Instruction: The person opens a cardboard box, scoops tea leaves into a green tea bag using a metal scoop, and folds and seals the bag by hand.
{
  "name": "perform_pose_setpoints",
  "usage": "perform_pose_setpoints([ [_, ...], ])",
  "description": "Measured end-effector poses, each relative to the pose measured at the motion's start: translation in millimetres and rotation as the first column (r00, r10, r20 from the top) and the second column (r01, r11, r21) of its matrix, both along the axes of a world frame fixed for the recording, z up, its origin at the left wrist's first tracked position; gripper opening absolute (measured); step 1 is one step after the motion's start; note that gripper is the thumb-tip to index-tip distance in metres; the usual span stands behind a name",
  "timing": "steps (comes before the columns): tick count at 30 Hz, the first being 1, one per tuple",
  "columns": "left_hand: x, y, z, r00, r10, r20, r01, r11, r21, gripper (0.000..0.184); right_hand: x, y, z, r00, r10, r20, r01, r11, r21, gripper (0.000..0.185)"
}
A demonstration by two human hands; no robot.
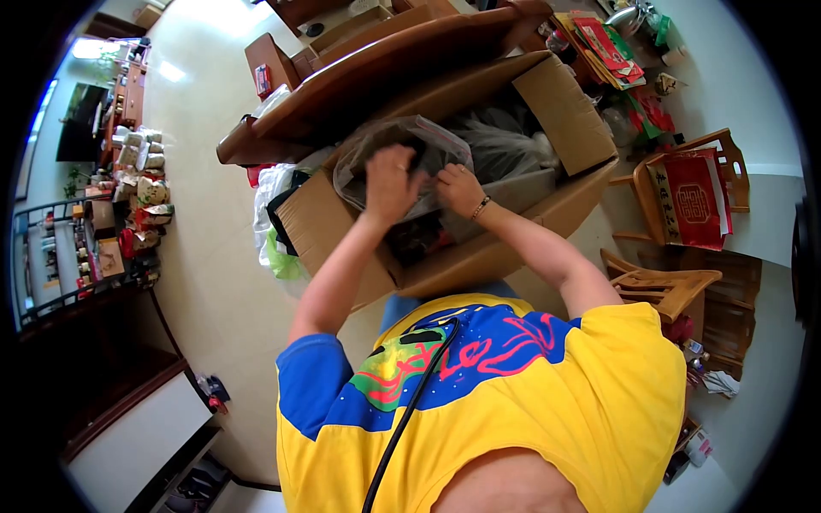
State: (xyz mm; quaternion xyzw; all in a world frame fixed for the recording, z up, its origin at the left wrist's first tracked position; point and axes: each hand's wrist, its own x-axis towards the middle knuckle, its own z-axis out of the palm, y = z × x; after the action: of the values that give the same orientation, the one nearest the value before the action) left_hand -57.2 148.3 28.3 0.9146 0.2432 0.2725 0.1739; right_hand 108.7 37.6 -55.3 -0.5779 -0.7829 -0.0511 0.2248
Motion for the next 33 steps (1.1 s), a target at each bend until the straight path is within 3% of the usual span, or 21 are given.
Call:
perform_pose_setpoints([
  [2, -20, -24, -33, 0.954, -0.081, -0.287, 0.099, 0.994, 0.051, 0.034, -2, 1, 6, 0.957, -0.176, -0.23, 0.187, 0.982, 0.028, 0.014],
  [3, -29, -27, -50, 0.955, -0.076, -0.286, 0.096, 0.994, 0.054, 0.034, -3, 0, 6, 0.958, -0.172, -0.228, 0.184, 0.983, 0.031, 0.014],
  [5, -48, -23, -70, 0.914, -0.034, -0.404, 0.014, 0.999, -0.052, 0.018, -4, 2, -2, 0.734, -0.285, -0.616, 0.328, 0.944, -0.045, 0.014],
  [6, -51, -21, -63, 0.915, -0.03, -0.402, 0.013, 0.999, -0.046, 0.018, -5, 3, 0, 0.736, -0.28, -0.617, 0.326, 0.944, -0.039, 0.014],
  [8, -60, -22, -50, 0.964, -0.011, -0.267, 0.011, 1.0, -0.002, 0.012, -10, -3, 1, 0.48, -0.427, -0.767, 0.352, 0.894, -0.278, 0.013],
  [9, -65, -24, -44, 0.963, -0.009, -0.268, 0.009, 1.0, -0.003, 0.012, -10, -8, 0, 0.479, -0.427, -0.767, 0.35, 0.894, -0.279, 0.013],
  [11, -72, -24, -34, 0.939, -0.064, -0.338, 0.077, 0.997, 0.024, 0.014, -4, -14, -1, 0.609, -0.441, -0.659, 0.234, 0.894, -0.382, 0.023],
  [12, -75, -24, -35, 0.939, -0.059, -0.339, 0.072, 0.997, 0.025, 0.014, -5, -13, 4, 0.611, -0.437, -0.66, 0.229, 0.896, -0.381, 0.023],
  [14, -80, -26, -42, 0.954, -0.122, -0.275, 0.136, 0.99, 0.034, 0.014, -7, -11, 30, 0.757, -0.209, -0.619, 0.046, 0.962, -0.269, 0.032],
  [18, -77, -27, -36, 0.964, -0.169, -0.207, 0.181, 0.983, 0.038, 0.014, -14, -2, 48, 0.836, -0.038, -0.547, -0.112, 0.965, -0.238, 0.034],
  [20, -78, -28, -34, 0.948, -0.204, -0.243, 0.199, 0.979, -0.043, 0.017, -3, 9, 10, 0.976, -0.035, -0.216, -0.086, 0.847, -0.525, 0.021],
  [23, -84, -31, -34, 0.933, -0.183, -0.309, 0.141, 0.978, -0.153, 0.017, -2, 6, 12, 0.961, -0.134, -0.242, -0.033, 0.812, -0.582, 0.012],
  [27, -78, -34, -14, 0.886, -0.258, -0.384, 0.152, 0.946, -0.286, 0.02, -12, -1, 5, 0.976, -0.176, -0.128, 0.094, 0.873, -0.478, 0.009],
  [29, -63, -14, -24, 0.942, -0.238, -0.236, 0.12, 0.897, -0.425, 0.029, -15, -2, 8, 0.997, -0.076, -0.033, 0.058, 0.927, -0.37, 0.01],
  [30, -60, 6, -45, 0.952, -0.241, -0.188, 0.15, 0.904, -0.401, 0.038, -17, -3, 12, 0.996, -0.088, -0.03, 0.071, 0.926, -0.372, 0.01],
  [32, -57, 31, -68, 0.778, 0.012, -0.628, -0.044, 0.998, -0.035, 0.055, -24, -6, 19, 0.981, -0.073, 0.177, 0.161, 0.815, -0.557, 0.011],
  [33, -59, 34, -57, 0.781, 0.0, -0.624, -0.026, 0.999, -0.033, 0.055, -30, -6, 13, 0.979, -0.091, 0.181, 0.178, 0.813, -0.555, 0.011],
])
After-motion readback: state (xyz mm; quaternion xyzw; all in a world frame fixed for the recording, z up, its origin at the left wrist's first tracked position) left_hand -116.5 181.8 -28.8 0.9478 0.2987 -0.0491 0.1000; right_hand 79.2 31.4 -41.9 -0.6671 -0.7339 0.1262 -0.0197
